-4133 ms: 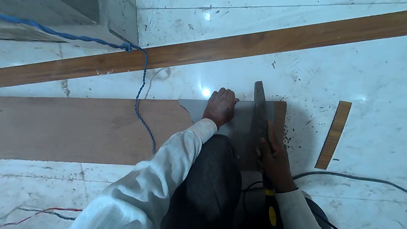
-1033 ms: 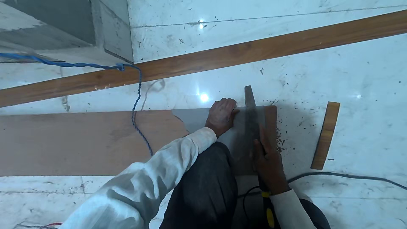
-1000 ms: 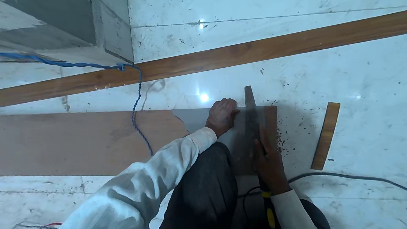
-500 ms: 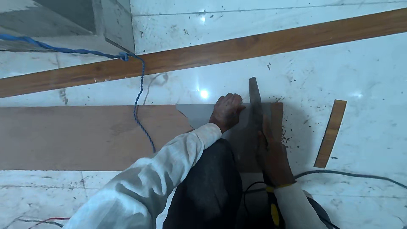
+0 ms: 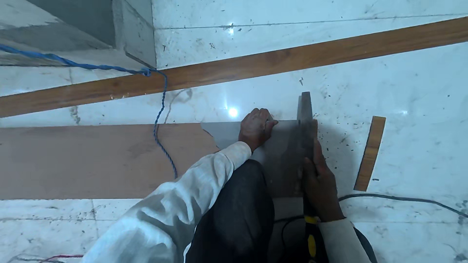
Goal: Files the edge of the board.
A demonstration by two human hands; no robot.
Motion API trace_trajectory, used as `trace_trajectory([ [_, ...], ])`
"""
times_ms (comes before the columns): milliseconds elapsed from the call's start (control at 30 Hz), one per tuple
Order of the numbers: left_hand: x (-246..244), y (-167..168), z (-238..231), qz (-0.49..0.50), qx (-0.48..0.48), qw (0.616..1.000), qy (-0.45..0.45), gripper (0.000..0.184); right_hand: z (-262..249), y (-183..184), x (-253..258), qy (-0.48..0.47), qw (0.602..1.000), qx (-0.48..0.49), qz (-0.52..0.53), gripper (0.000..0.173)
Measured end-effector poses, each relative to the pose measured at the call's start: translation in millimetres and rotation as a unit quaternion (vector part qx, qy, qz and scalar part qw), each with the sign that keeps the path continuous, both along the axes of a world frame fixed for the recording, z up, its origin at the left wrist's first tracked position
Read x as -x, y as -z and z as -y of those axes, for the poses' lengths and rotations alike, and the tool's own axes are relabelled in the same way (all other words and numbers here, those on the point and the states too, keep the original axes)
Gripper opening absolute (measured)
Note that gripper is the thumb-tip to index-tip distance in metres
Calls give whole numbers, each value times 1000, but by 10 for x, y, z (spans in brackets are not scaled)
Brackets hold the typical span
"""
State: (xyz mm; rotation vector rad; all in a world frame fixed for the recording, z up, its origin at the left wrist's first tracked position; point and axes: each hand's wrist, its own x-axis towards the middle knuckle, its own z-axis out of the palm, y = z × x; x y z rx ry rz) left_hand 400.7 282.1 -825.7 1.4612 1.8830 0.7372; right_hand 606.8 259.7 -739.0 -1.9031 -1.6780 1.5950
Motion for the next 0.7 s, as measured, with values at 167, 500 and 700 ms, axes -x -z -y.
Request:
trace_trajectory([
  [167,-27,-92,-128,0,73,997,-40,34,-22,8,-1,-5,1000,19,-5,57],
  [500,-47,-168,-241,-10,136,989,-54,42,46,36,50,9,995,91,-38,57],
  [700,-45,-157,-237,-4,122,991,-57,43,22,33,54,14,995,97,-32,56],
])
